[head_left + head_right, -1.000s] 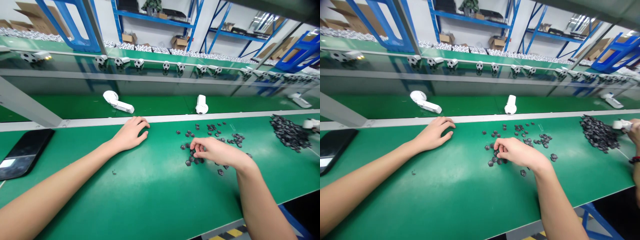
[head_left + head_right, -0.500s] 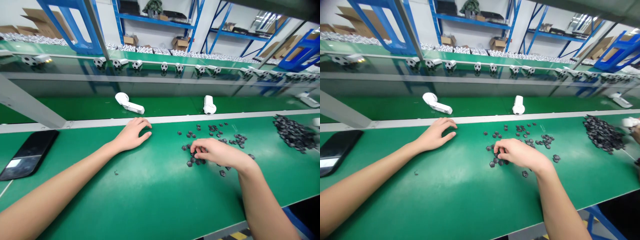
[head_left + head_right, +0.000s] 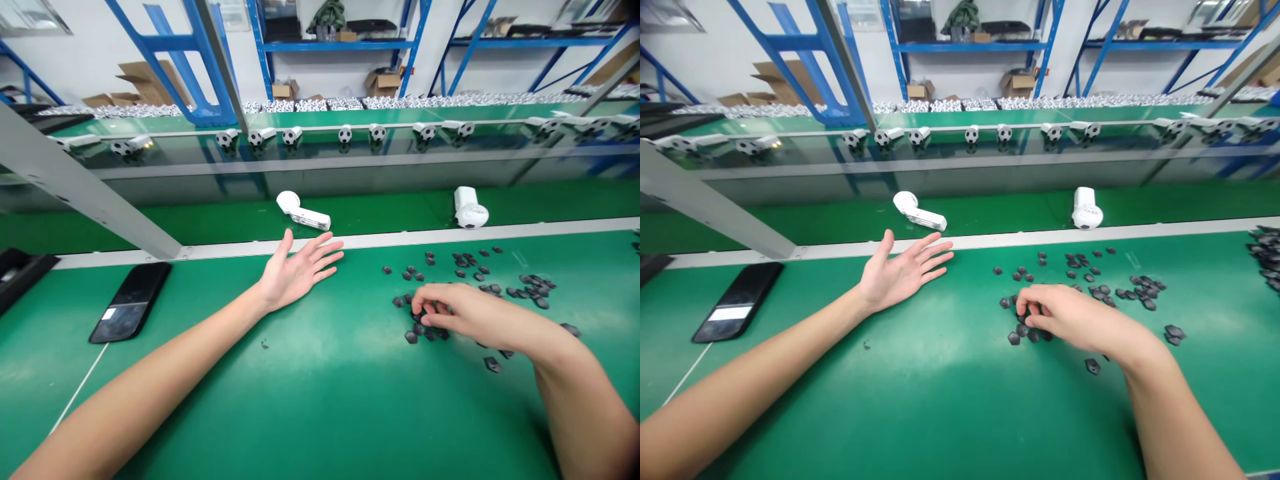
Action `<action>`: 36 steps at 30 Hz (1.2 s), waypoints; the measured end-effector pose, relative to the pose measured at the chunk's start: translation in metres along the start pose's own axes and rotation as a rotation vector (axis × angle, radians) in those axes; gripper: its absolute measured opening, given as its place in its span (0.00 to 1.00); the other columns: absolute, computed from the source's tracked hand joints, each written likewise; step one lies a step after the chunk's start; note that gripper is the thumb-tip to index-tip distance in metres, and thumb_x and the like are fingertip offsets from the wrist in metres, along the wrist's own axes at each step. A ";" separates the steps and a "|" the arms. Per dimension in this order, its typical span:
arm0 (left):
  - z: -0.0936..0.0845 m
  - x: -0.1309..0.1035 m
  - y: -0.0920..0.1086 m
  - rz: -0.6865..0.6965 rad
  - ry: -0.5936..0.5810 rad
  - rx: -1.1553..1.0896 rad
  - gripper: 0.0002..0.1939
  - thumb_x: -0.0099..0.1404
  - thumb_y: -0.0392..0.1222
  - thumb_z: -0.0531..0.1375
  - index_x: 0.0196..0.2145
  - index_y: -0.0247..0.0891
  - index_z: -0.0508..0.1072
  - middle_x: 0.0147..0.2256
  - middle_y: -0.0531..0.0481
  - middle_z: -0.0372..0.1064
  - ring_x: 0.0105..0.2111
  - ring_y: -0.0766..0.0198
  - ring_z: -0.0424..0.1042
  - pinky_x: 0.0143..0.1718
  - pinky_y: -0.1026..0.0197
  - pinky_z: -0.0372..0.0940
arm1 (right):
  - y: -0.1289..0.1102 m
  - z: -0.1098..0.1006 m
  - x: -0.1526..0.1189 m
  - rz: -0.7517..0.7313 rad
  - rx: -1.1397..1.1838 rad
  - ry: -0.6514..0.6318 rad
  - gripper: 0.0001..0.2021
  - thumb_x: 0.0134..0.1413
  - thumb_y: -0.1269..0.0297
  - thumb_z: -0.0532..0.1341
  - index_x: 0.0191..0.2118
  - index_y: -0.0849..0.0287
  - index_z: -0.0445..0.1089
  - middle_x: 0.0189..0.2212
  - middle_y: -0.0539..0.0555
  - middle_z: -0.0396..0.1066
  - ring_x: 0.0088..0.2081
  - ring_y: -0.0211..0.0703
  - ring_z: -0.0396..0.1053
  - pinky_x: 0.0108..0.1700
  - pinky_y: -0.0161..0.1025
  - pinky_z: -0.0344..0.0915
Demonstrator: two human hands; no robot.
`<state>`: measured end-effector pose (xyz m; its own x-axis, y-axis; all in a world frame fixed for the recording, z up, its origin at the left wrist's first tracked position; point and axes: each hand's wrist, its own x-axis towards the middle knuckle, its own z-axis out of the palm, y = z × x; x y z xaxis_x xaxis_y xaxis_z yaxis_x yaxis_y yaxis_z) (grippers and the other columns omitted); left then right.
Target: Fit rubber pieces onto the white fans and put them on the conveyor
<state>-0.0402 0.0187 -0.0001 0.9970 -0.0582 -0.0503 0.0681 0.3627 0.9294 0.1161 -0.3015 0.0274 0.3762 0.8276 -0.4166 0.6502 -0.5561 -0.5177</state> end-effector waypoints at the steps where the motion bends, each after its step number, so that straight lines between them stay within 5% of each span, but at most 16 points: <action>1: 0.000 0.000 0.001 -0.006 0.004 0.028 0.46 0.69 0.75 0.27 0.72 0.51 0.56 0.73 0.48 0.54 0.72 0.49 0.55 0.68 0.39 0.57 | 0.000 0.000 0.000 0.003 -0.004 0.000 0.05 0.66 0.58 0.59 0.41 0.48 0.72 0.32 0.49 0.74 0.33 0.47 0.70 0.35 0.40 0.62; 6: 0.001 0.000 0.002 -0.017 0.041 0.184 0.47 0.66 0.80 0.32 0.72 0.54 0.54 0.71 0.48 0.58 0.70 0.44 0.60 0.63 0.36 0.61 | -0.001 -0.001 0.000 0.017 -0.010 -0.008 0.06 0.66 0.57 0.59 0.40 0.49 0.72 0.31 0.49 0.74 0.32 0.46 0.69 0.33 0.40 0.61; 16: -0.003 0.001 -0.004 0.000 0.022 -0.220 0.42 0.71 0.74 0.42 0.68 0.42 0.61 0.62 0.34 0.69 0.62 0.39 0.69 0.58 0.41 0.64 | 0.002 0.000 0.001 0.009 0.018 -0.011 0.09 0.66 0.55 0.60 0.44 0.49 0.75 0.32 0.50 0.75 0.33 0.46 0.70 0.34 0.38 0.61; 26: -0.005 0.003 -0.005 -0.004 0.012 -0.198 0.39 0.74 0.70 0.44 0.65 0.36 0.65 0.54 0.30 0.73 0.54 0.39 0.74 0.48 0.48 0.69 | -0.001 -0.017 -0.012 0.040 0.138 -0.028 0.09 0.64 0.54 0.62 0.37 0.52 0.74 0.31 0.49 0.76 0.32 0.44 0.70 0.33 0.38 0.63; 33: -0.005 0.003 -0.007 -0.033 -0.009 -0.069 0.36 0.75 0.67 0.46 0.59 0.32 0.70 0.47 0.32 0.76 0.46 0.46 0.77 0.44 0.52 0.69 | 0.028 -0.018 0.013 0.042 0.062 0.548 0.06 0.63 0.58 0.64 0.39 0.54 0.75 0.37 0.53 0.78 0.39 0.47 0.75 0.41 0.42 0.68; 36: -0.006 0.003 -0.009 -0.016 -0.020 -0.030 0.31 0.76 0.63 0.48 0.57 0.33 0.71 0.46 0.33 0.76 0.45 0.47 0.76 0.44 0.52 0.69 | 0.034 -0.013 0.024 0.051 -0.008 0.618 0.04 0.61 0.63 0.63 0.37 0.56 0.74 0.36 0.54 0.78 0.37 0.48 0.76 0.41 0.43 0.70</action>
<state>-0.0379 0.0207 -0.0108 0.9949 -0.0825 -0.0576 0.0854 0.3891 0.9172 0.1554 -0.2992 0.0094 0.7182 0.6922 0.0707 0.6253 -0.5974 -0.5021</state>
